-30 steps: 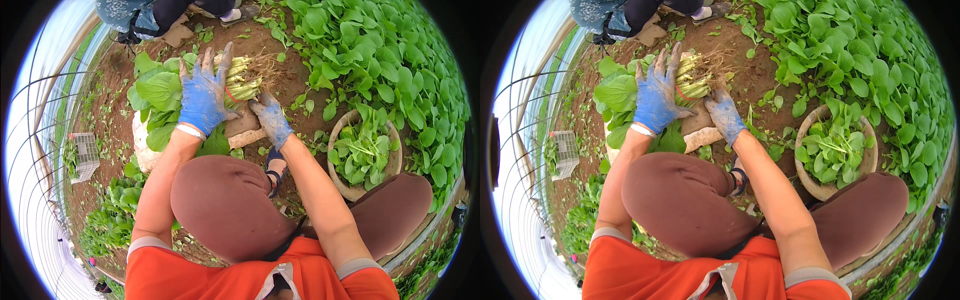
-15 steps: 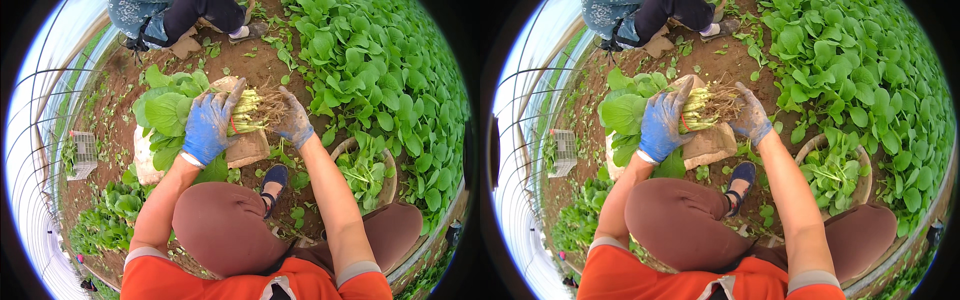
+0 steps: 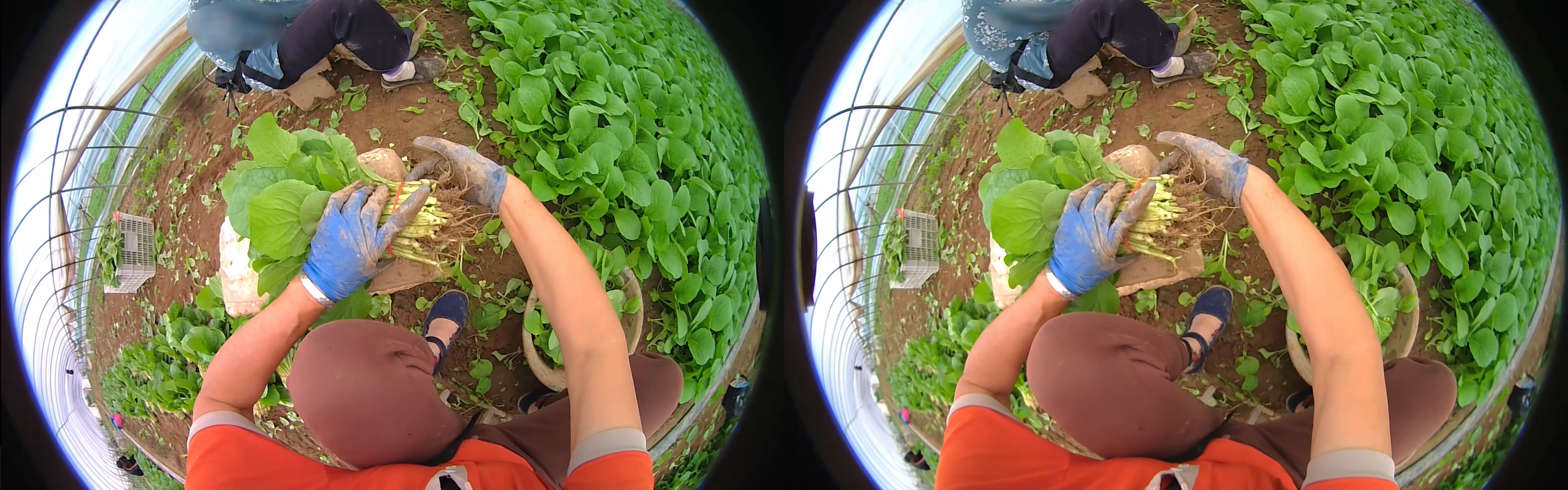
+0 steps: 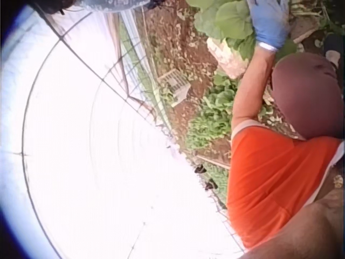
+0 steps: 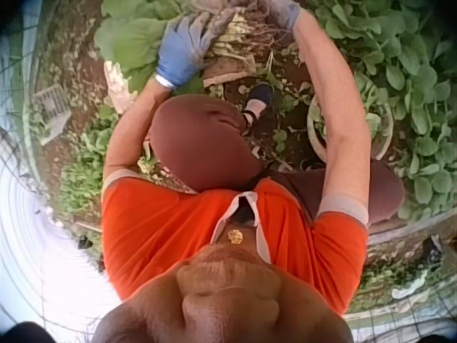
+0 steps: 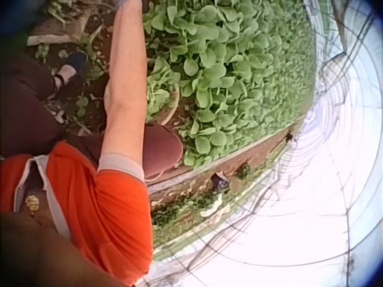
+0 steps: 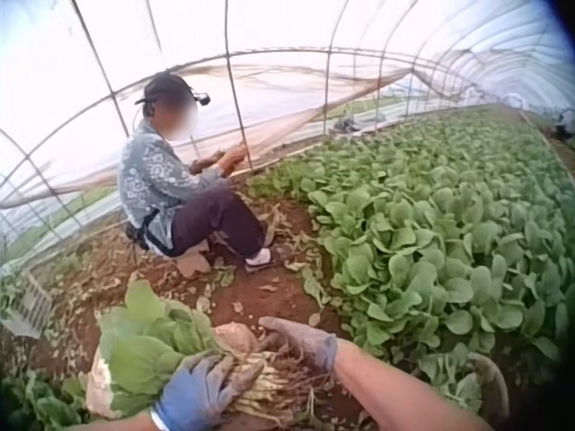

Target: The person harvests leafy green vegetables by hand, gathers them into bunches, and ties them with rubber bands. The person places the tied bunches on the ground and continues harvesting more vegetables.

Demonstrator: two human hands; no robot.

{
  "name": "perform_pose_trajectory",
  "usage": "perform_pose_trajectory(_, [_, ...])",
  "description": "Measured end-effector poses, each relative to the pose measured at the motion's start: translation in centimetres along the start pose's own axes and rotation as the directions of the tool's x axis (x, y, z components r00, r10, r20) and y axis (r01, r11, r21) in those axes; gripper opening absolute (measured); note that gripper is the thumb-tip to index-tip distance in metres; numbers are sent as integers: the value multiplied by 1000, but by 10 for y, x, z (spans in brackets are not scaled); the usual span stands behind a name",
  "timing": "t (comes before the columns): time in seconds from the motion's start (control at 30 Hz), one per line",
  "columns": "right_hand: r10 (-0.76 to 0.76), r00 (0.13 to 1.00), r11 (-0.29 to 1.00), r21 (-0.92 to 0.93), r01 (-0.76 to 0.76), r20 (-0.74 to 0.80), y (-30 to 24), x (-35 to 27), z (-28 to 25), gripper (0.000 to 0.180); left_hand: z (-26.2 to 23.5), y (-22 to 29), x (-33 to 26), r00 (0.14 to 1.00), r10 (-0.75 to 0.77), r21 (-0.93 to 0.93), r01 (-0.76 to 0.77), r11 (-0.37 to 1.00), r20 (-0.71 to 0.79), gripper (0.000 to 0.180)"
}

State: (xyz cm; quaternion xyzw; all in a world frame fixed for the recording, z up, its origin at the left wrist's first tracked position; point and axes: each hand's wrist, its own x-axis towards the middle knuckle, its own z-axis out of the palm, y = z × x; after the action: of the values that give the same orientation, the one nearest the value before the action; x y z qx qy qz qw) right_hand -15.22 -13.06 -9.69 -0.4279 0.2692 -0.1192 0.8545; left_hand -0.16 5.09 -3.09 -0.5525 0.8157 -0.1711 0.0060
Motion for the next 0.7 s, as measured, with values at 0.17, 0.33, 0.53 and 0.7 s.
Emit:
perform_pose_trajectory(0.17, [14, 999, 820, -572, 12, 41, -28, 8, 26, 47, 5, -5, -7, 998, 18, -14, -19, 1000, -55, 104])
perform_pose_trajectory(0.33, [-58, 997, 899, -432, 71, 43, -28, 0, 37, 43, -6, -12, -9, 992, -74, -172, 56, 984, -98, 108])
perform_pose_trajectory(0.53, [-283, 922, 880, 311, 359, -264, -25, -11, 33, 38, -37, -47, 8, 916, -328, -621, 121, 775, -231, 119])
perform_pose_trajectory(0.7, [-446, 820, 862, 75, 501, -358, -46, -56, -2, 49, -54, -70, 41, 828, -522, -952, -45, 302, -204, 119])
